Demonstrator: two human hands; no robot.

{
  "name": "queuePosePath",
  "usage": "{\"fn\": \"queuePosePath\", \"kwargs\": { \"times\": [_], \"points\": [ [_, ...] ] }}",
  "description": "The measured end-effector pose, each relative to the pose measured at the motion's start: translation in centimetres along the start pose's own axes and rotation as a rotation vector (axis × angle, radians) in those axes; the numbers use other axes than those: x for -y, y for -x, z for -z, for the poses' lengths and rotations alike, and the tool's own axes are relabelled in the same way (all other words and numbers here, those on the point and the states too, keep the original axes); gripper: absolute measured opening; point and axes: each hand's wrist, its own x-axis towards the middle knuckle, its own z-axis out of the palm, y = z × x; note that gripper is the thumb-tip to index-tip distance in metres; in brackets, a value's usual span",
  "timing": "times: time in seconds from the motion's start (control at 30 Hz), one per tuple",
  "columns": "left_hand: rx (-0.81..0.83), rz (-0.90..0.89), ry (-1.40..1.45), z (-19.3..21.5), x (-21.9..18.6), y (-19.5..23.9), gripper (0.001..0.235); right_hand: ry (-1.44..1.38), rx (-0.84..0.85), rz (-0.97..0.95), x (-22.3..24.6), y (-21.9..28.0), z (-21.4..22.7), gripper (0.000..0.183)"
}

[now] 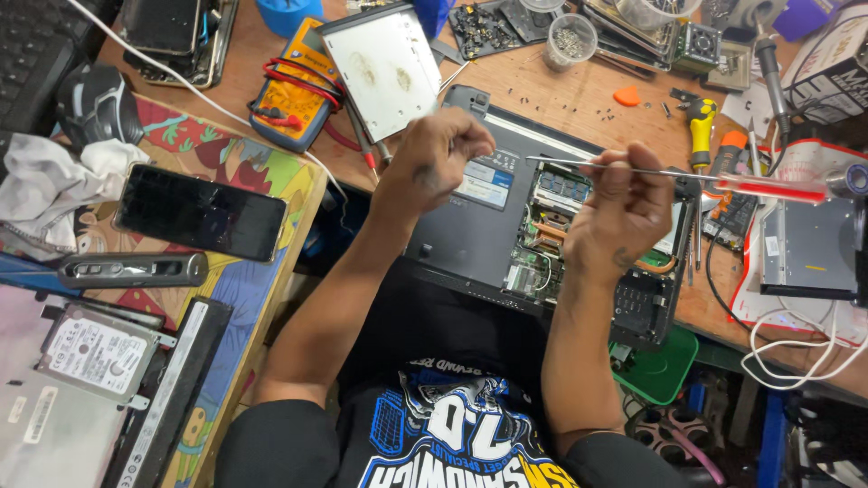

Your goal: The person disassembles a laptop by removing screws and the optical drive. They use a screwdriver to loosen screws and remove the drive, then place it on the table. The person continues to remove additional screws from the laptop chassis.

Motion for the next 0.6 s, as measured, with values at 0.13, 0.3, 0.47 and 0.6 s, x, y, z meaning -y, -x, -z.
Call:
{"fn": "queuePosePath", "kwargs": {
  "times": [0.13,0.3,0.47,0.6],
  "points": [
    [0.029,0.051,-0.206,-2.1,2.7,-4.9,0.005,0.022,-0.018,0.018,-0.3,-0.3,1.1,0.024],
    [-0.007,-0.093,-0.574,-6.3,7.2,-9.9,0.007,0.105,-0.014,0.046,-0.7,-0.2,0.9,0.022],
    [0.023,-0.061,-0.810,-9.4,11.7,-11.4,0.013,0.151,-0.043,0.036,-0.5,-0.5,1.3,0.022],
    [0.071,0.037,-0.771,-9.7,12.8,-11.3,0.015,0.195,-0.025,0.038,-0.7,-0.2,1.3,0.022]
  ]
}}
